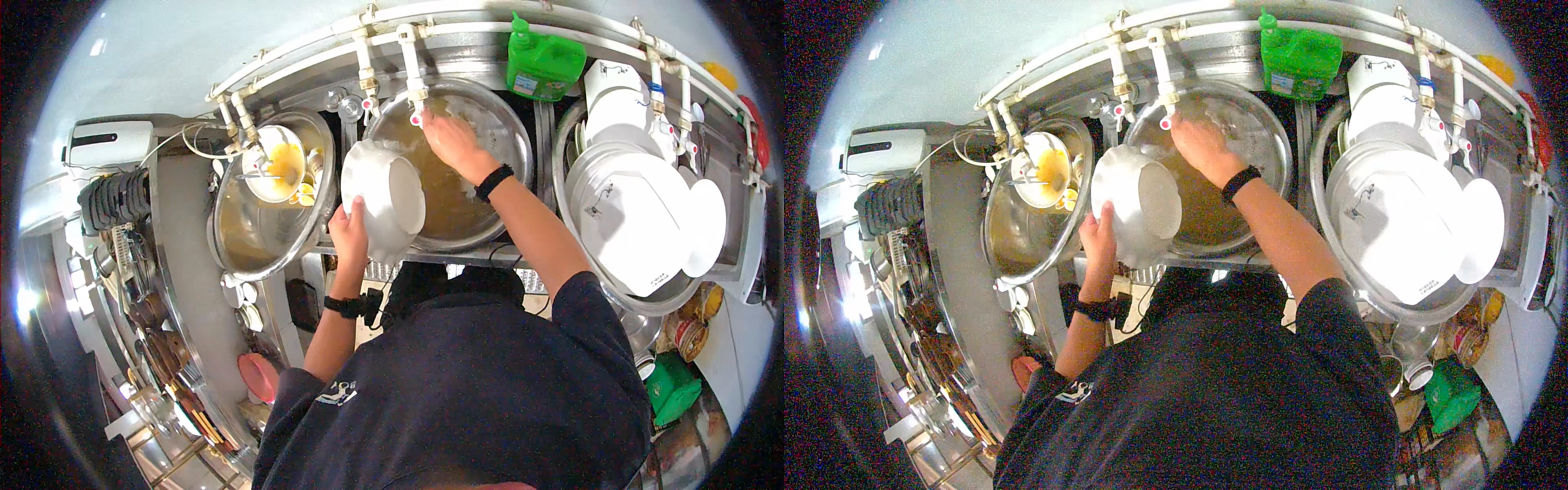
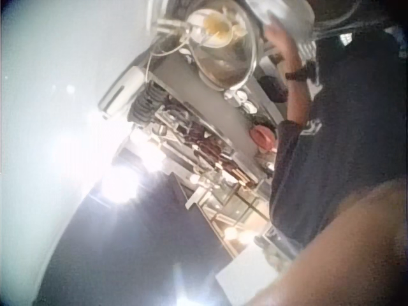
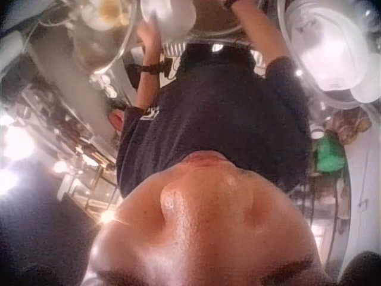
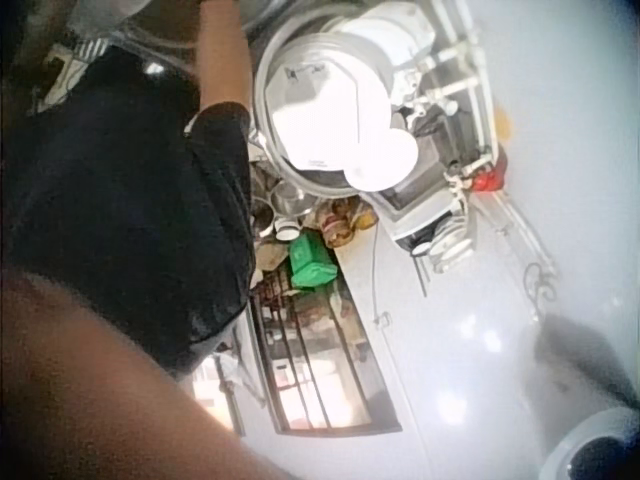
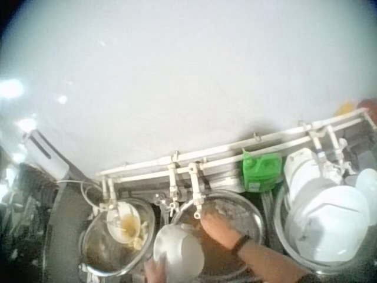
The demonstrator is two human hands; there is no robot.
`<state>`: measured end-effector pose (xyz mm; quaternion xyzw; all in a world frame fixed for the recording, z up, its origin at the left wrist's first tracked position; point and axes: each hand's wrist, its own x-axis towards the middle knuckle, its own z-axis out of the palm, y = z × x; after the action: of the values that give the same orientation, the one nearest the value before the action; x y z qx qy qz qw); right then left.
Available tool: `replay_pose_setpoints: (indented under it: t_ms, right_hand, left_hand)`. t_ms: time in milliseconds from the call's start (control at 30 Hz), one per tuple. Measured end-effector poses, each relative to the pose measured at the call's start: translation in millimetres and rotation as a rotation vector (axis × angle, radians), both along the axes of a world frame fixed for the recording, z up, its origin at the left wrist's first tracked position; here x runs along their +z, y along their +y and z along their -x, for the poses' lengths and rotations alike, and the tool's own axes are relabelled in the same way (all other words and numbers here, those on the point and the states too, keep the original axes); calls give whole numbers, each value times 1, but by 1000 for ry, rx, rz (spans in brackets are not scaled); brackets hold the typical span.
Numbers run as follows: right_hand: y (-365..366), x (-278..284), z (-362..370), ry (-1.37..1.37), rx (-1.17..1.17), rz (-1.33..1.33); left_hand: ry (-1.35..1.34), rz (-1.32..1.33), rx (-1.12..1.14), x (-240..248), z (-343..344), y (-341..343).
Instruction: The person washes plates and bowls in a sink with soapy water using a sponge, rinses them under a tap, stacks them into a large metal basin, and then carries the basin away.
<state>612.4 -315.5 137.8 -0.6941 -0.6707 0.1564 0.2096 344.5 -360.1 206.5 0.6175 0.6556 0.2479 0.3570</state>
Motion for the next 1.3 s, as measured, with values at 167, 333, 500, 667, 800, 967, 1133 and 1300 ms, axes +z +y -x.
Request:
replay_pose_setpoints:
  t_ms: [167, 333, 500, 667, 800, 967, 1133, 1300]
  right_hand:
    - [-33, -6, 2, 199, -71, -44]
    - [-107, -90, 19, 679, -451, 286]
    - [-141, -84, 61, 1224, -803, 651]
    - [-130, -87, 49, 2221, -1008, 162]
    - [-124, -82, 44, 1222, -602, 88]
    - [-70, -52, 42, 1999, -1103, 41]
    - [-82, -40, 39, 1835, -1116, -148]
    - [-130, -34, 20, 1787, -1137, -337]
  left_hand:
    - [-292, 145, 196, -19, -9, 5]
    - [-699, 280, 291, -58, -42, 20]
    - [-881, 434, 392, -76, -69, 27]
    - [-1073, 571, 427, -94, -82, 31]
    - [-1152, 690, 418, -105, -59, 26]
    - [-1301, 789, 509, -123, -42, 27]
    - [-1177, 923, 500, -134, -53, 40]
    - [-331, 353, 41, -166, -61, 62]
